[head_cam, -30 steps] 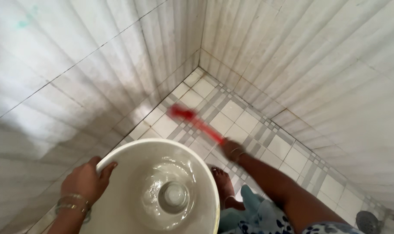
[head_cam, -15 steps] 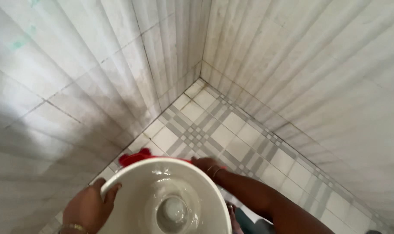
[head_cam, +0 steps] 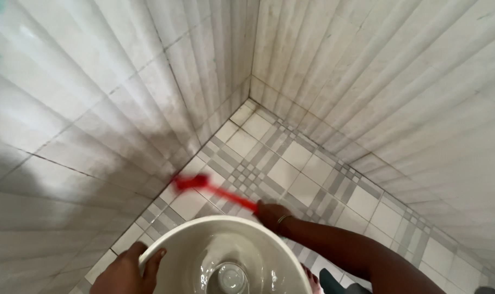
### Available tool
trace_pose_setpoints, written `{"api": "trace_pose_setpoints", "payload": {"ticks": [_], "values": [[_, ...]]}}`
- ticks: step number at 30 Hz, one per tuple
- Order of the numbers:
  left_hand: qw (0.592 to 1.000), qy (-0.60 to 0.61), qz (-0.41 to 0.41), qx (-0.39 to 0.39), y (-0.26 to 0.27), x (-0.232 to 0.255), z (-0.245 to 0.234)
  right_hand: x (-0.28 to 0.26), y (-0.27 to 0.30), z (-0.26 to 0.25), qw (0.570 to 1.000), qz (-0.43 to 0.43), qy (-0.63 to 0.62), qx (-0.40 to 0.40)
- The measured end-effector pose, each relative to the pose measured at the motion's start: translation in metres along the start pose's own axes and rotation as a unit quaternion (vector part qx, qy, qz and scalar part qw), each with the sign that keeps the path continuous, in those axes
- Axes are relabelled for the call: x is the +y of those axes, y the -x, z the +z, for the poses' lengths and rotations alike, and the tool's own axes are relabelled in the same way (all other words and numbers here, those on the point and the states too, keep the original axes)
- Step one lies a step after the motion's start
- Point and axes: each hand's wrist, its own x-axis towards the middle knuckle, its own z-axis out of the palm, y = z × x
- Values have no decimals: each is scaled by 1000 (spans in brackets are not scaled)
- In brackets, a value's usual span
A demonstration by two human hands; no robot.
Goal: The person cleans a tiled bathroom wall using a red long-handled brush, scrubbing the grout lines and tiles.
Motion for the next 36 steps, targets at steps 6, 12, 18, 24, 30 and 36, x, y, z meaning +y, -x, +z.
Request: {"api": "trace_pose_setpoints", "payload": {"ticks": [6, 12, 18, 24, 30, 36], "values": [[999, -23, -12, 22, 11, 40, -16, 89, -48, -67, 995, 62, 40, 71], [997, -11, 36, -61, -2, 72, -44, 84, -71, -29, 984, 102, -51, 140], [982, 24, 186, 15, -71, 167, -67, 50, -14, -25, 1000, 14, -12, 20], [930, -28, 314, 188, -131, 260, -37, 163, -77, -84, 962, 186, -66, 186], [917, -48, 353, 178, -136, 254, -25, 117, -59, -62, 983, 125, -39, 129], [899, -45, 388, 199, -133, 255, -27, 130, -60, -114, 957, 206, -86, 185]]}}
